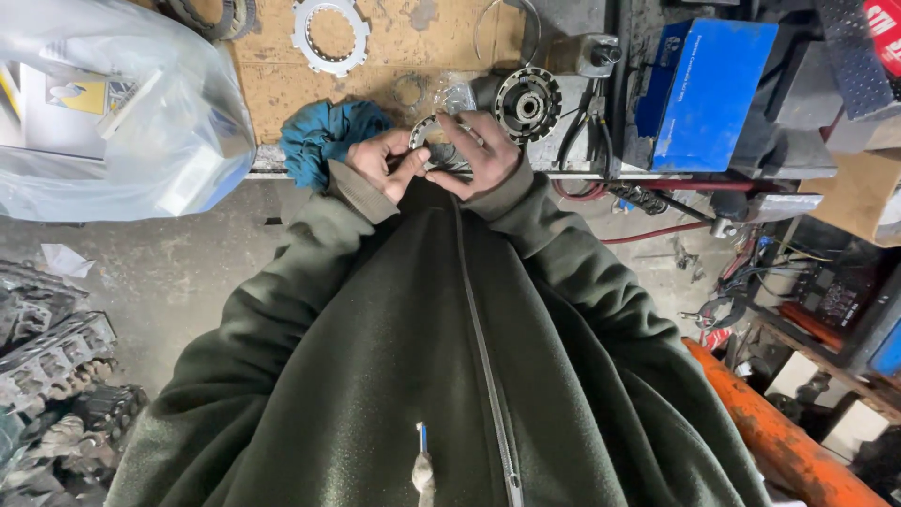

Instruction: The person handles clutch friction and steel plates at a workbench, picking up individual plates, turning them over, and fitting them into a clutch hub/basket assembly. They stack the plates in sequence and press them into place by hand while checking alignment.

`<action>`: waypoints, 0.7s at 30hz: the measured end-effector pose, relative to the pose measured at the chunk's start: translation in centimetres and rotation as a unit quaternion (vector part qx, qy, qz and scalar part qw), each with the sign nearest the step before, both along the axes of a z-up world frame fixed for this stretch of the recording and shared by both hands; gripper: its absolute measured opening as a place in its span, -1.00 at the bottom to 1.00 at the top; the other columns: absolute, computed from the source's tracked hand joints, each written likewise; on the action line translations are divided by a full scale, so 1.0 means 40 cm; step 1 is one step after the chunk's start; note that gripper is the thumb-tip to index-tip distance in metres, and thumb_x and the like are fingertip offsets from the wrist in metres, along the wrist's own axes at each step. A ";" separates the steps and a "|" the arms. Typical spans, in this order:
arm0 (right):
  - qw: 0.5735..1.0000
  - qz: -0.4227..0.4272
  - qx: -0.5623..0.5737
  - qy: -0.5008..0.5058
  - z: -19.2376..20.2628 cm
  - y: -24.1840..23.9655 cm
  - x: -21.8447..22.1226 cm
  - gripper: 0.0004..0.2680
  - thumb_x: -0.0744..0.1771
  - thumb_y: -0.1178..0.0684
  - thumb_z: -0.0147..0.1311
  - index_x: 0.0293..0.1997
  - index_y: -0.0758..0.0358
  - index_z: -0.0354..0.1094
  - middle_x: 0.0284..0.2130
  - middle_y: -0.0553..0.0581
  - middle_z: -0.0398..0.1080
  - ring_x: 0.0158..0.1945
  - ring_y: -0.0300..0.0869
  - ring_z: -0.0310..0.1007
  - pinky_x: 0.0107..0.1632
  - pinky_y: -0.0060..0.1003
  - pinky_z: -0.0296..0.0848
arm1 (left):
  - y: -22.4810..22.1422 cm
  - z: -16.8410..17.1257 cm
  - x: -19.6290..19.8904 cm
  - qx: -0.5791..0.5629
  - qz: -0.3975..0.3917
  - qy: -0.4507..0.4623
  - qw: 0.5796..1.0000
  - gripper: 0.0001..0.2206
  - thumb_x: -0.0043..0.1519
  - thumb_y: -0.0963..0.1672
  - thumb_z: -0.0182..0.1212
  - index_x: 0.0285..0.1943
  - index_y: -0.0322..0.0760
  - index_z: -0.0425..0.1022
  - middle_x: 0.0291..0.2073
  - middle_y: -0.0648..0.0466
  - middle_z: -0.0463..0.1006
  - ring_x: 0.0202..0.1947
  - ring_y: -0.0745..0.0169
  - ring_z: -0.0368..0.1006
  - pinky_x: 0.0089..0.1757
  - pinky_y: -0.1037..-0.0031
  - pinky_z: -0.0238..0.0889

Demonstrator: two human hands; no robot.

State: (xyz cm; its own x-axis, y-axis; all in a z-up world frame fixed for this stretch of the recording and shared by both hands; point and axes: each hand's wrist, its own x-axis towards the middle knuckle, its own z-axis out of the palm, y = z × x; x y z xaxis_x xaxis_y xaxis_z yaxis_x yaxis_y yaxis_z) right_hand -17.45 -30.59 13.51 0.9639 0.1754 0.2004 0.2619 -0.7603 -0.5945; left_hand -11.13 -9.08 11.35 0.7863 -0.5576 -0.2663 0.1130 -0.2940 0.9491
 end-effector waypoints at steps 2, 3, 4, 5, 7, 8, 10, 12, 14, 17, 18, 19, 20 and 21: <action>1.000 0.003 0.006 -0.013 0.008 -0.006 0.007 -0.39 0.19 -0.10 0.52 0.33 0.28 0.30 0.08 0.29 0.31 0.11 0.10 0.41 0.16 -0.05 0.47 | 0.001 0.000 0.004 -0.009 0.001 0.023 1.000 -0.83 0.36 -0.14 0.26 -0.03 -0.42 0.58 -0.38 0.01 0.66 -0.36 0.41 0.54 -0.27 0.53 0.39; 0.999 0.005 0.033 0.009 0.016 -0.007 0.011 -0.36 0.18 -0.10 0.52 0.35 0.29 0.26 0.10 0.31 0.31 0.14 0.11 0.41 0.18 -0.07 0.46 | 0.001 0.004 0.005 -0.032 0.013 0.037 0.999 -0.83 0.36 -0.15 0.24 0.01 -0.43 0.56 -0.33 0.01 0.67 -0.35 0.43 0.55 -0.27 0.56 0.41; 0.998 0.008 0.060 0.030 0.024 -0.008 0.014 -0.33 0.18 -0.11 0.53 0.37 0.29 0.23 0.12 0.34 0.31 0.17 0.12 0.41 0.20 -0.09 0.46 | 0.003 0.008 0.007 -0.055 0.026 0.051 0.997 -0.82 0.36 -0.16 0.21 0.05 -0.43 0.54 -0.28 0.02 0.68 -0.33 0.45 0.57 -0.27 0.58 0.42; 0.998 0.010 0.060 0.029 0.024 -0.012 0.018 -0.33 0.18 -0.11 0.53 0.37 0.29 0.23 0.12 0.34 0.31 0.17 0.12 0.41 0.20 -0.09 0.46 | 0.006 0.004 0.009 -0.054 0.027 0.049 0.997 -0.82 0.36 -0.16 0.21 0.05 -0.43 0.54 -0.28 0.02 0.68 -0.33 0.45 0.57 -0.27 0.58 0.42; 0.976 0.004 0.162 0.147 0.022 -0.016 0.023 -0.30 0.20 -0.04 0.47 0.45 0.30 0.12 0.08 0.28 0.35 0.12 0.00 0.46 0.17 -0.13 0.47 | 0.014 -0.006 0.010 -0.113 0.014 0.077 0.991 -0.80 0.41 -0.19 0.17 0.12 -0.49 0.50 -0.17 -0.03 0.67 -0.30 0.39 0.55 -0.23 0.55 0.42; 0.976 0.006 0.162 0.147 -0.025 -0.031 0.016 -0.30 0.20 -0.04 0.47 0.45 0.30 0.12 0.08 0.28 0.35 0.12 0.00 0.46 0.17 -0.13 0.47 | 0.016 -0.001 0.009 -0.112 0.016 0.077 0.991 -0.80 0.41 -0.19 0.17 0.12 -0.49 0.50 -0.17 -0.03 0.67 -0.30 0.39 0.55 -0.23 0.55 0.42; 0.799 0.122 0.480 0.341 -0.119 -0.066 0.007 -0.47 0.37 0.15 0.33 0.51 0.32 0.11 0.32 0.31 0.28 0.32 -0.04 0.37 0.38 -0.09 0.40 | 0.016 0.007 0.013 -0.172 0.004 0.098 0.980 -0.75 0.42 -0.20 0.12 0.21 -0.52 0.43 -0.04 -0.06 0.63 -0.21 0.35 0.54 -0.17 0.52 0.46; 0.714 0.164 0.584 0.349 -0.179 -0.076 0.027 -0.44 0.36 0.18 0.27 0.54 0.29 0.00 0.34 0.29 0.26 0.23 -0.05 0.43 0.25 -0.11 0.46 | 0.025 0.014 0.018 -0.173 -0.014 0.107 0.979 -0.75 0.44 -0.19 0.11 0.22 -0.52 0.43 -0.06 -0.06 0.63 -0.22 0.33 0.54 -0.16 0.51 0.45; 0.615 0.203 0.677 0.350 -0.228 -0.070 0.050 -0.40 0.36 0.21 0.22 0.57 0.26 -0.11 0.36 0.27 0.25 0.14 -0.06 0.49 0.12 -0.14 0.51 | 0.031 0.031 0.027 -0.173 -0.032 0.114 0.978 -0.76 0.46 -0.18 0.09 0.22 -0.52 0.43 -0.07 -0.06 0.63 -0.23 0.31 0.54 -0.15 0.51 0.43; 0.544 0.294 0.722 0.310 -0.238 -0.041 0.079 -0.34 0.36 0.24 0.23 0.65 0.24 -0.16 0.38 0.30 0.26 0.04 -0.12 0.51 0.09 -0.25 0.47 | 0.046 0.058 0.033 -0.225 -0.043 0.149 0.962 -0.71 0.47 -0.15 0.05 0.28 -0.50 0.38 -0.06 -0.02 0.62 -0.17 0.32 0.56 -0.13 0.51 0.45; 0.572 0.277 0.704 0.316 -0.213 -0.033 0.088 -0.32 0.34 0.19 0.28 0.62 0.28 -0.15 0.47 0.34 0.13 0.28 -0.04 0.33 0.30 -0.16 0.33 | 0.055 0.057 0.033 -0.216 -0.047 0.140 0.965 -0.70 0.48 -0.15 0.06 0.28 -0.51 0.40 -0.05 -0.03 0.61 -0.19 0.32 0.54 -0.10 0.51 0.44; 0.601 0.258 0.685 0.320 -0.185 -0.030 0.102 -0.30 0.31 0.14 0.33 0.59 0.32 -0.15 0.55 0.37 0.00 0.51 0.04 0.15 0.50 -0.07 0.19 | 0.061 0.055 0.039 -0.209 -0.053 0.131 0.968 -0.70 0.49 -0.14 0.07 0.29 -0.53 0.41 -0.04 -0.03 0.59 -0.21 0.32 0.51 -0.08 0.50 0.43; 0.603 0.258 0.685 0.318 -0.184 -0.023 0.103 -0.30 0.31 0.14 0.33 0.59 0.32 -0.15 0.55 0.37 0.00 0.51 0.04 0.15 0.50 -0.07 0.19 | 0.059 0.064 0.041 -0.209 -0.054 0.129 0.968 -0.70 0.49 -0.14 0.07 0.29 -0.53 0.41 -0.04 -0.03 0.59 -0.21 0.32 0.51 -0.08 0.50 0.43; 0.606 0.272 0.683 0.304 -0.184 -0.015 0.107 -0.29 0.30 0.10 0.34 0.59 0.33 -0.13 0.54 0.40 0.02 0.49 0.07 0.18 0.51 -0.04 0.18 | 0.059 0.072 0.043 -0.197 -0.054 0.139 0.969 -0.68 0.47 -0.13 0.07 0.30 -0.52 0.41 -0.06 -0.02 0.59 -0.22 0.32 0.52 -0.11 0.49 0.44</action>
